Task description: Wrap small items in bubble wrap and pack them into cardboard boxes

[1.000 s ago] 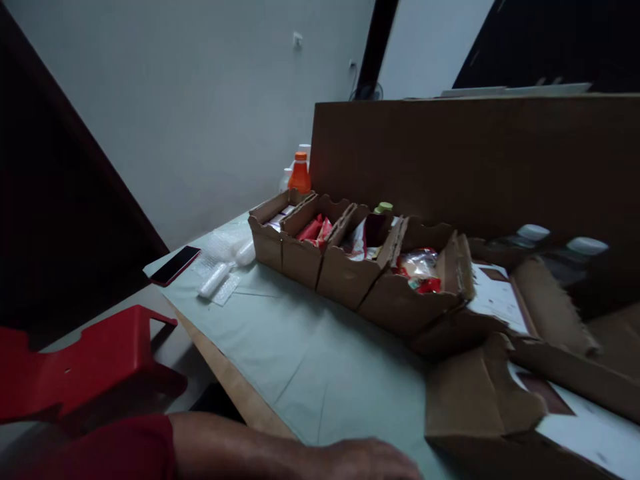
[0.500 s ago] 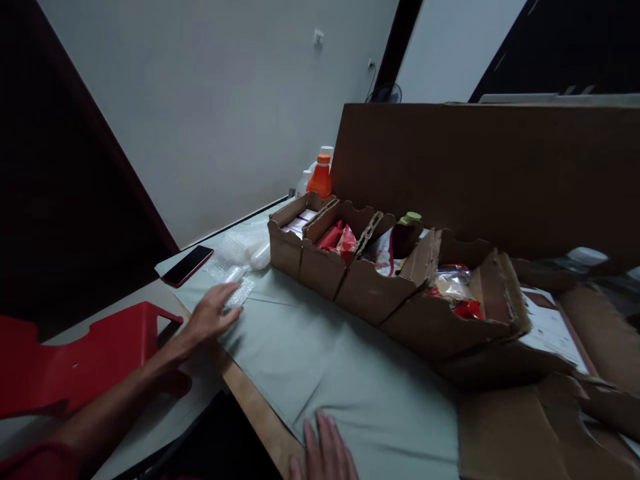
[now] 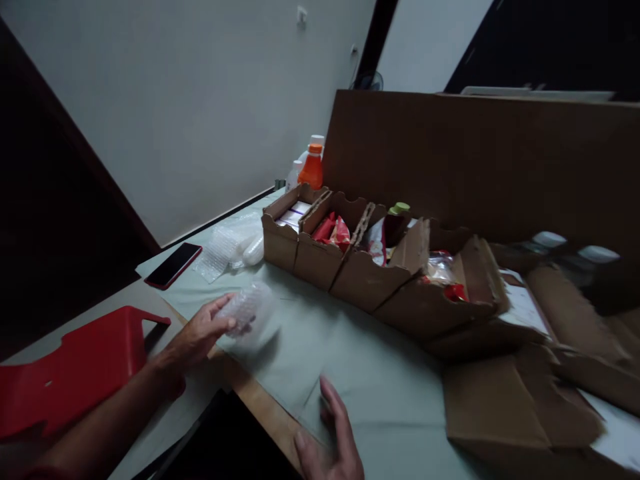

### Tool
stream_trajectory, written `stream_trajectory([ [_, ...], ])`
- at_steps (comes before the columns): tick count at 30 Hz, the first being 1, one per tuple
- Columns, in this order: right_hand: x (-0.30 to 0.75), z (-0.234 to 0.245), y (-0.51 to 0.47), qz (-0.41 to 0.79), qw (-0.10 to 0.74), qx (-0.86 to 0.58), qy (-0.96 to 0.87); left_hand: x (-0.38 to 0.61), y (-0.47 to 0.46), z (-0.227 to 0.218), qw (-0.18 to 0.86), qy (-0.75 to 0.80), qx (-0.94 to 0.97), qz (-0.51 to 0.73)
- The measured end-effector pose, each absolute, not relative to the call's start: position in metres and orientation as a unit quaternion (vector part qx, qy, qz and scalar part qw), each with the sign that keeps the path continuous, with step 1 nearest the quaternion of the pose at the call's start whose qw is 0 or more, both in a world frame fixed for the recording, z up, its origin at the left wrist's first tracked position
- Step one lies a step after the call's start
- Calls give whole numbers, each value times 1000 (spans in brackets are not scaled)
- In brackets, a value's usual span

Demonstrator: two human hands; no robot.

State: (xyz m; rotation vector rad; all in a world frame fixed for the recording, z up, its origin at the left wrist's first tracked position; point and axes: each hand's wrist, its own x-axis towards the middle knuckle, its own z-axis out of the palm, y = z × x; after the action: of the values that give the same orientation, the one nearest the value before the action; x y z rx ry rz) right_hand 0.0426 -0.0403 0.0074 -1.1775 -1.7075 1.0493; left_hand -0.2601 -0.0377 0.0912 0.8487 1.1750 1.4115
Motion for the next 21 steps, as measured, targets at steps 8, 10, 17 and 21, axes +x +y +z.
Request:
stream_trajectory([
  [8, 21, 53, -24, 642, 436, -420, -471, -166, -48, 76, 725, 321, 296, 532],
  [10, 35, 64, -23, 598, 443, -487, -457, -169, -46, 69, 668, 393, 343, 530],
  [17, 78, 121, -14, 411, 290, -461, -731, -169, -22, 117, 331, 454, 688, 460],
  [21, 81, 154, -18, 347, 225, -406, -815, -136, 2, 135, 340, 296, 822, 347],
])
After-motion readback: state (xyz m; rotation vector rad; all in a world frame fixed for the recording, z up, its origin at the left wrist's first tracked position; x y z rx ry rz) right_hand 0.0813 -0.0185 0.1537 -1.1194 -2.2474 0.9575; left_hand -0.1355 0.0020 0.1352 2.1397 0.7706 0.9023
